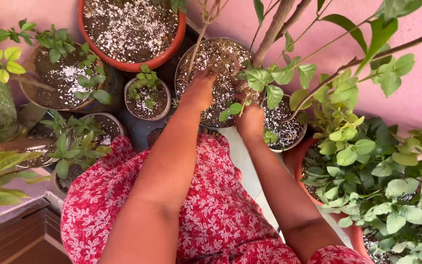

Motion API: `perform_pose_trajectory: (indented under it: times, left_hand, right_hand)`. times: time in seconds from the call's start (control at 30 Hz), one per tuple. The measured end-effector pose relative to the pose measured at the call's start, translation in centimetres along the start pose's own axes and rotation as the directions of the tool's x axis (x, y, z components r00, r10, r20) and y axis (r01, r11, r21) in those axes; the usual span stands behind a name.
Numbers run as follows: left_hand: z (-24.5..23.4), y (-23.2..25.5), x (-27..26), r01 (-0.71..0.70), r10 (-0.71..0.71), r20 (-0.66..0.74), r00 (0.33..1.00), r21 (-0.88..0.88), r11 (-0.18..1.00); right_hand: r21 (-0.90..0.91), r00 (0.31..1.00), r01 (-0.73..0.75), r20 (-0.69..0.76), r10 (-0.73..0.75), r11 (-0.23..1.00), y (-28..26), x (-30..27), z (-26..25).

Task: The recorder adds white granular fertilizer or soil amendment from a plate to several potted plants and mixes it into the soil by hand.

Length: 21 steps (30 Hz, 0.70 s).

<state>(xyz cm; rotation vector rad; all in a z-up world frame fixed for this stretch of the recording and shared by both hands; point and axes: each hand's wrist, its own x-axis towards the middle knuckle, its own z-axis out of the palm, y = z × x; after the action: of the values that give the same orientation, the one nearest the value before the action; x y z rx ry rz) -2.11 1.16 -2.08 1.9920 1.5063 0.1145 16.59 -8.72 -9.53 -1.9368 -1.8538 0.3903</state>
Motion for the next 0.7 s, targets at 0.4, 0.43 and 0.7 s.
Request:
perform_pose_trajectory:
  times: [0.4, 0.43, 0.7]
  left_hand:
    - [-1.9, 3.6, -1.4, 0.049, -0.109, 0.185, 0.977, 0.302, 0.952]
    - [-1.9, 3.8, -1.5, 0.05, -0.107, 0.181, 0.978, 0.294, 0.954]
    - [0.3, 3.4, 0.5, -0.091, 0.042, 0.156, 0.987, 0.317, 0.944]
  right_hand:
    - [0.038, 0.982, 0.172, -0.078, -0.169, 0.984, 7.7, 5.2, 3.1]
    - [0.032, 0.986, 0.154, -0.066, -0.151, 0.988, 7.3, 4.9, 2.9]
    - [0.063, 0.984, 0.171, -0.069, -0.167, 0.983, 6.3, 3.9, -0.7]
